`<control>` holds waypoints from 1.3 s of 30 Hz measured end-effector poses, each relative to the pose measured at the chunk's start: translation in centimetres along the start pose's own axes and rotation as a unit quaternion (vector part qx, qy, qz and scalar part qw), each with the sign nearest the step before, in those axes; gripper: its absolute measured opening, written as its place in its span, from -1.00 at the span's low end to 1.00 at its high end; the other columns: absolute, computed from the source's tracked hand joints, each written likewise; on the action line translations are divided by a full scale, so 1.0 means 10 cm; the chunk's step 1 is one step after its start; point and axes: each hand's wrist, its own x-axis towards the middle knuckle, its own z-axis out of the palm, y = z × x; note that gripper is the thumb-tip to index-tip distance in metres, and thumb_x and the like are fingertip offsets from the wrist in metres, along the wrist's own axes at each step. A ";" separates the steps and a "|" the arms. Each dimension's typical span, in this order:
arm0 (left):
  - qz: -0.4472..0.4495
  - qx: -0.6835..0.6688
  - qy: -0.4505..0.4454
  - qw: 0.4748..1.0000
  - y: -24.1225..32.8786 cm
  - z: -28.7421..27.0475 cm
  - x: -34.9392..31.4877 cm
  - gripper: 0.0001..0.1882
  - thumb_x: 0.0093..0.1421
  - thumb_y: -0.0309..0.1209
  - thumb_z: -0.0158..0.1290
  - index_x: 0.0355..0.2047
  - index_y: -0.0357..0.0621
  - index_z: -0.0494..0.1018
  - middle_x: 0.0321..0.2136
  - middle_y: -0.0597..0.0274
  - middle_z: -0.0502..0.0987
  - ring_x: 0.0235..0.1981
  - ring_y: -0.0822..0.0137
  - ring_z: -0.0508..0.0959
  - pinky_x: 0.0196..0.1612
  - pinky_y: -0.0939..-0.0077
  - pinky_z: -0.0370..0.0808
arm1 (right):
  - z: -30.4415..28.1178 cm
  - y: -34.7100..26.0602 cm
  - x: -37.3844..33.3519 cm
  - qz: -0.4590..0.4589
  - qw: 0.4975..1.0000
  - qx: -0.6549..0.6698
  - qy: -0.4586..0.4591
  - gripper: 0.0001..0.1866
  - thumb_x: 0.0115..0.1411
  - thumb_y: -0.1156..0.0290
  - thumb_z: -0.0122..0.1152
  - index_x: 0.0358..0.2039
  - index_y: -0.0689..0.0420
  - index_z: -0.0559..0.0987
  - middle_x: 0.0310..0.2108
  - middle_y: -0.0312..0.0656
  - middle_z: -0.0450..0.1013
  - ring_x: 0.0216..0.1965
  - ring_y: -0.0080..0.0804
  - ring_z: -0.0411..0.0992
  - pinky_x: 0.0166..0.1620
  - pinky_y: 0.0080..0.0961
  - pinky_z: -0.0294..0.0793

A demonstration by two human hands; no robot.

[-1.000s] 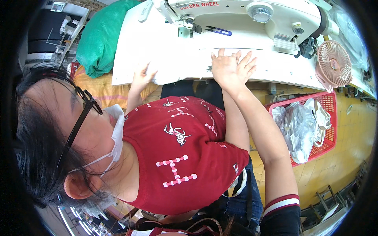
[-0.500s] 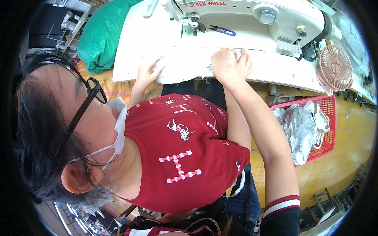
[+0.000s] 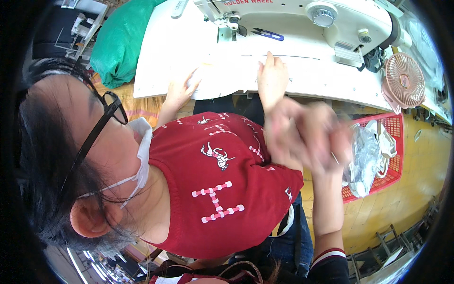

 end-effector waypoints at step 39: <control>0.020 -0.002 0.056 0.998 -0.06 0.20 -0.10 -0.48 0.09 -0.16 0.18 0.06 -0.04 0.48 -0.52 0.10 0.50 -0.48 0.25 0.51 -0.28 0.34 0.50 | -1.15 1.29 1.24 0.114 0.325 -0.922 -0.175 -0.79 0.06 0.41 0.07 -0.30 -0.05 0.62 -0.49 -0.11 0.54 -0.37 -0.17 0.56 -0.20 -0.17 0.50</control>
